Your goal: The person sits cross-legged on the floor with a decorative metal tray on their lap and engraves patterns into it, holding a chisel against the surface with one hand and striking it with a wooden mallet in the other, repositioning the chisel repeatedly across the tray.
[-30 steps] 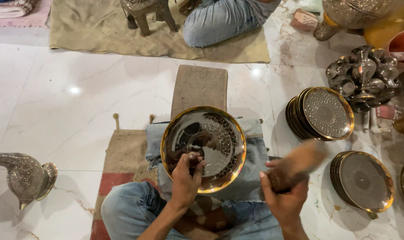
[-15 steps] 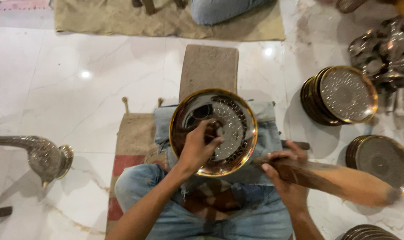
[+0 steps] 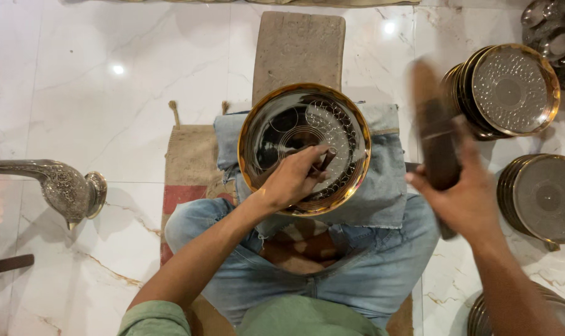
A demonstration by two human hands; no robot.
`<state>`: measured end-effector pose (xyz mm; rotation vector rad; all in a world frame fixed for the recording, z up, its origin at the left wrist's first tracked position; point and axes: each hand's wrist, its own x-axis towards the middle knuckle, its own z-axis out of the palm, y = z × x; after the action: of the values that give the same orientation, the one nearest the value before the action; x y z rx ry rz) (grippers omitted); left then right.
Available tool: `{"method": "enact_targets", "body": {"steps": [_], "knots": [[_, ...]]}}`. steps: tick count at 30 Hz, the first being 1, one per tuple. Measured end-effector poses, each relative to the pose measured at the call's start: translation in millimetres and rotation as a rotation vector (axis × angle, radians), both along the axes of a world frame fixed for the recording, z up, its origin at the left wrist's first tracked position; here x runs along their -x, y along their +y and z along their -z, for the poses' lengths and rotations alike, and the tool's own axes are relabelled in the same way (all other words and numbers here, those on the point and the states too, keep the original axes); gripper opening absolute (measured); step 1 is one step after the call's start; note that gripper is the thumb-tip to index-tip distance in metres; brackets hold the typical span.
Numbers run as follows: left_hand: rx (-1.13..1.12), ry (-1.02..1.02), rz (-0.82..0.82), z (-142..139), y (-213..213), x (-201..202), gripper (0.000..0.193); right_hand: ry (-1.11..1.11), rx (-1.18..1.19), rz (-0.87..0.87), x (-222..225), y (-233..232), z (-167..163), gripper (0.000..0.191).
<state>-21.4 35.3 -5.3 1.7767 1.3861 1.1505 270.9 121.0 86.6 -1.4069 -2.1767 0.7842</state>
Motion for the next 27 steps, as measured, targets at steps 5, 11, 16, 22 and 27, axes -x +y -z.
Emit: {"method": "enact_targets", "body": {"steps": [5, 11, 16, 22, 27], "knots": [[0.083, -0.049, -0.023, -2, 0, -4, 0.049, 0.015, 0.120, -0.047, 8, 26, -21, 0.068], [0.091, -0.036, 0.131, -9, 8, 0, 0.045, -0.268, 0.125, -0.110, -3, 7, -1, 0.082], [0.048, 0.084, 0.344, -14, 21, 7, 0.048, -0.328, 0.120, -0.010, -30, -34, 46, 0.081], [0.145, 0.159, 0.588, -13, 38, 5, 0.047, -0.248, 0.166, 0.220, -31, -94, 86, 0.083], [0.097, 0.136, 0.792, -11, 49, 2, 0.051, 0.175, 0.166, 0.369, -23, -133, 111, 0.086]]}}
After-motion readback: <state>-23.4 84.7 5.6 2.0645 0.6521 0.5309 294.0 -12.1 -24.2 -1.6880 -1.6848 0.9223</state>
